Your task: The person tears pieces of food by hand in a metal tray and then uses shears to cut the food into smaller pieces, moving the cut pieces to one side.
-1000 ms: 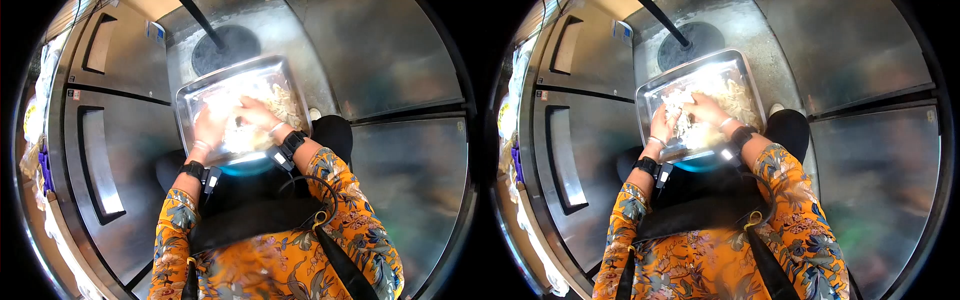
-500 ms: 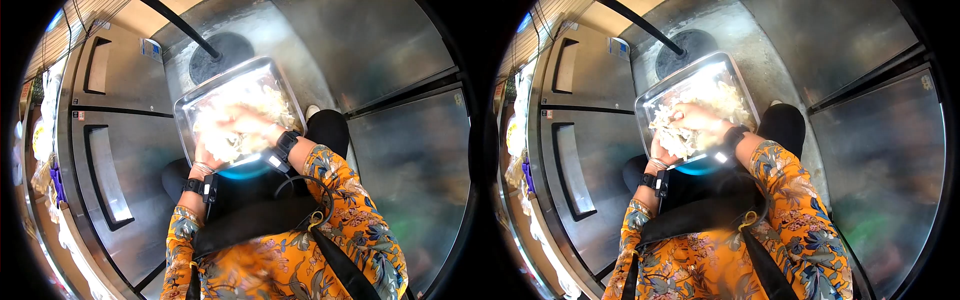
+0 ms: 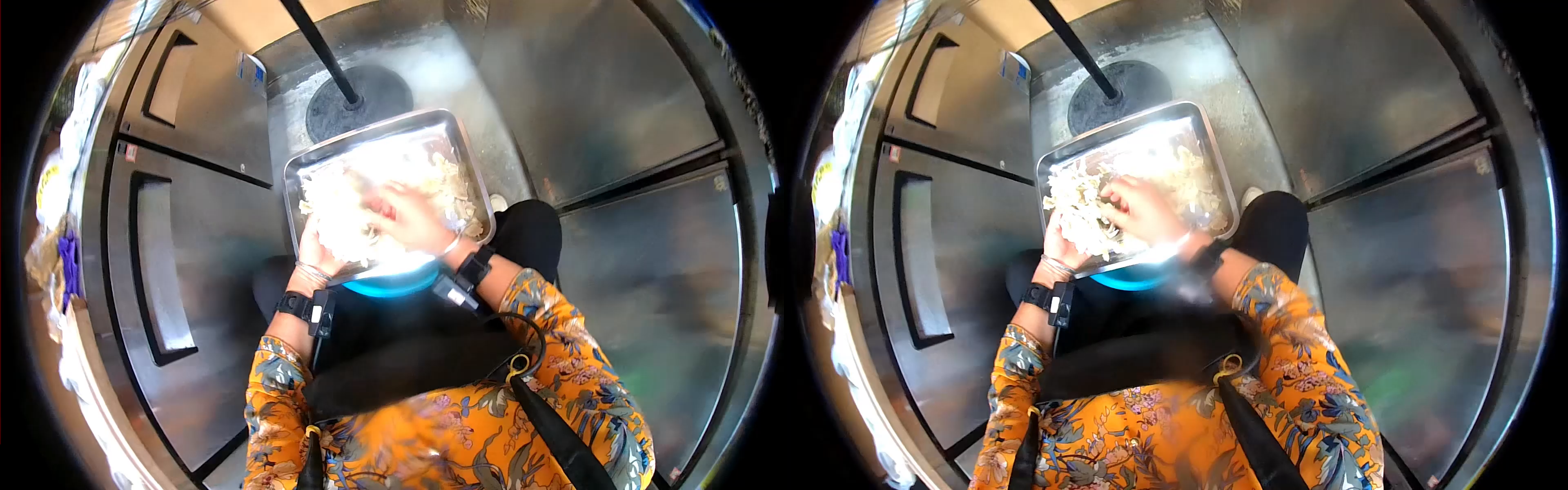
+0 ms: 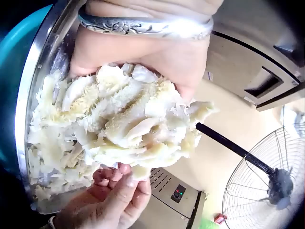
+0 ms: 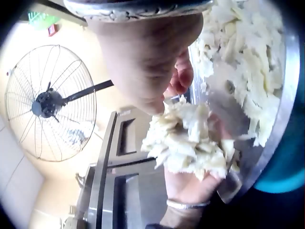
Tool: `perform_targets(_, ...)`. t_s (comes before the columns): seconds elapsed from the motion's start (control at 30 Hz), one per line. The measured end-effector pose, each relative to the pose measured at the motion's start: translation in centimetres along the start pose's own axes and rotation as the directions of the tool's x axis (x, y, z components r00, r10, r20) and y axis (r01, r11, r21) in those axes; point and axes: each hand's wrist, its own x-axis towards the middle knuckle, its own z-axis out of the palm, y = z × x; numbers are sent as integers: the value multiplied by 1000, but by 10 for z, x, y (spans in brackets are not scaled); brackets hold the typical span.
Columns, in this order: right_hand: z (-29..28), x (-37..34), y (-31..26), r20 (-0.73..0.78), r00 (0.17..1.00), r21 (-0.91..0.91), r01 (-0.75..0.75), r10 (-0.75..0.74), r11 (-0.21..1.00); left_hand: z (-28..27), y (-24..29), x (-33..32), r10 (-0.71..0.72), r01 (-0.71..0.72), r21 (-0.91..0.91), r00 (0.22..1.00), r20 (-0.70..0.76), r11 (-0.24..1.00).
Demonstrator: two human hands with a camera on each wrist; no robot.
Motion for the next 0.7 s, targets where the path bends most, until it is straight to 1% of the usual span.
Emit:
perform_targets(0.03,6,-3,-12,8,1000,-23,-19,20,1000,6,-1,-4,3,-2,11,999,-46,1000)
perform_targets(0.07,13,-6,-23,17,999,-48,-39,40,998,-16,2,-4,-49,50,-14,995,93,999)
perform_targets(0.1,20,-8,-32,24,998,-73,-58,59,996,-27,-1,-3,-40,40,2,998,53,999)
perform_targets(0.13,30,-7,-35,-56,997,-114,38,-44,993,-35,-3,-2,-31,31,17,999,13,999)
perform_targets(0.17,36,-5,-31,-46,998,-150,31,-38,988,-43,-6,-1,-21,22,34,999,-29,999)
perform_targets(0.2,41,-2,-25,-36,999,-191,23,-31,981,-52,-10,0,-11,8,-51,998,-63,999)
perform_targets(0.27,46,4,-20,-7,1000,-238,18,-20,971,-68,-16,1,-47,50,-112,998,32,992)
perform_targets(0.3,46,6,-23,-10,999,-230,-32,31,973,-74,-17,1,-64,75,-140,995,83,987)
perform_targets(0.33,47,6,-26,-15,997,-224,-83,82,971,-75,-18,2,-46,76,-190,987,157,979)
perform_targets(0.4,45,10,-36,-36,979,-210,-202,198,957,-67,-18,7,-31,54,-211,993,112,976)
perform_targets(0.47,44,15,-50,-50,966,-259,-258,254,931,-48,-12,5,-31,48,-230,997,76,972)
perform_targets(0.5,43,16,-58,-61,958,-280,-287,281,916,-45,-10,5,1,15,-214,997,73,977)
perform_targets(0.53,41,16,-69,-63,956,-347,-291,287,892,-45,-9,5,31,-17,-197,997,69,980)
perform_targets(0.57,38,14,-69,-10,934,-319,-341,357,884,-45,-7,4,58,-46,-179,996,61,983)
perform_targets(0.6,33,10,-66,44,904,-291,-396,425,871,-43,-3,4,104,-85,-246,992,65,966)
perform_targets(0.63,28,5,-58,97,865,-265,-454,492,851,-44,3,6,126,-94,-276,987,100,957)
perform_targets(0.67,17,-7,-29,286,756,-146,-573,589,806,-46,11,10,147,-102,-304,980,132,947)
perform_targets(0.7,15,-19,-11,314,773,-213,-508,551,834,-48,19,13,168,-107,-330,972,161,938)
